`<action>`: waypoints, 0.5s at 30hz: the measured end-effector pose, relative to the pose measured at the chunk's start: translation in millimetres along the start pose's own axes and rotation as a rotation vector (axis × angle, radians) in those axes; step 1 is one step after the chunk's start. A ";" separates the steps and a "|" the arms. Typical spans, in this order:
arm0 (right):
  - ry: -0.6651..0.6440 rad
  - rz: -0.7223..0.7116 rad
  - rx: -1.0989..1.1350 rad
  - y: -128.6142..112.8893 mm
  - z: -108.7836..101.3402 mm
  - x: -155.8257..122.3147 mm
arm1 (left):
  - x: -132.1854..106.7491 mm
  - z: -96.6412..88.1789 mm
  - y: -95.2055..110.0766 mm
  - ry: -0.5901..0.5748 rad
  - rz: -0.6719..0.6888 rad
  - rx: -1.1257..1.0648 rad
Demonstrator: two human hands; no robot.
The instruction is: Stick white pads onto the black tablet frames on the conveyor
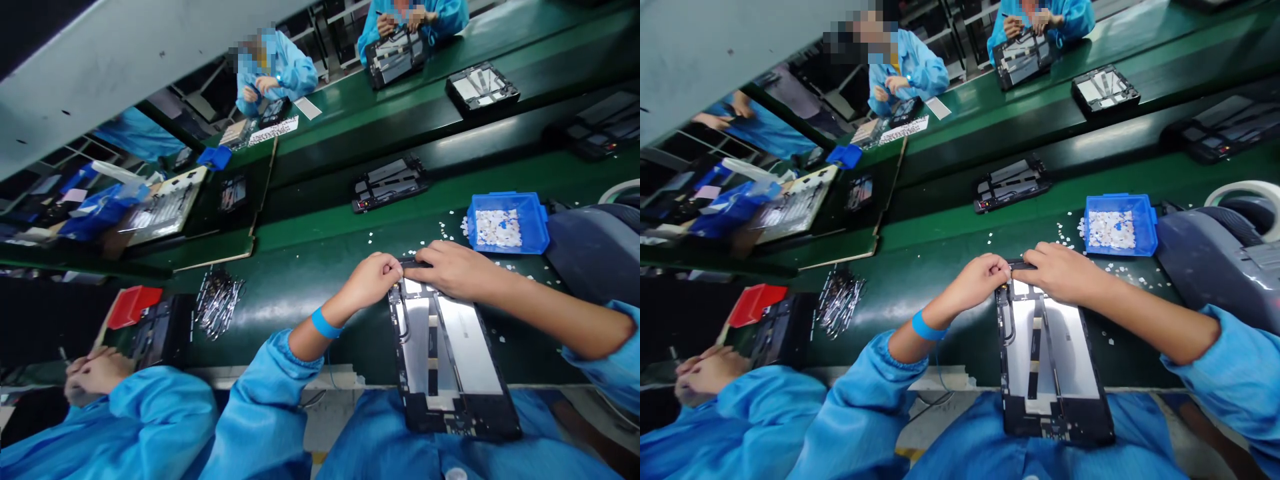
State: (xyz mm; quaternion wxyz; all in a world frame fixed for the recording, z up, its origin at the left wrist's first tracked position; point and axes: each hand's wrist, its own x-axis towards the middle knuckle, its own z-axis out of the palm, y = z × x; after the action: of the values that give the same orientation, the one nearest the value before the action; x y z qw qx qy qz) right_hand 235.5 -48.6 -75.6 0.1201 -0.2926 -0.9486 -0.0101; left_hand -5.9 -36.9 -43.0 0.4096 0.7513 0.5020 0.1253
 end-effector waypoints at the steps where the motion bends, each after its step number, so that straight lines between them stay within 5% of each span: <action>1: 0.001 -0.002 0.000 0.1 0.0 0.1 | -0.8 1.4 0.1 0.016 -0.001 0.011; 15: 0.058 -0.021 0.023 1.1 3.3 -1.6 | -8.0 16.9 -3.9 0.151 0.009 0.067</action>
State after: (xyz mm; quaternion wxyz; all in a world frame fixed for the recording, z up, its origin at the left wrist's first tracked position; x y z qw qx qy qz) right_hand 236.6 -48.3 -79.2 0.1507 -0.2806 -0.9479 -0.0089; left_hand -2.0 -51.3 -54.8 0.3445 0.7554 0.5320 0.1665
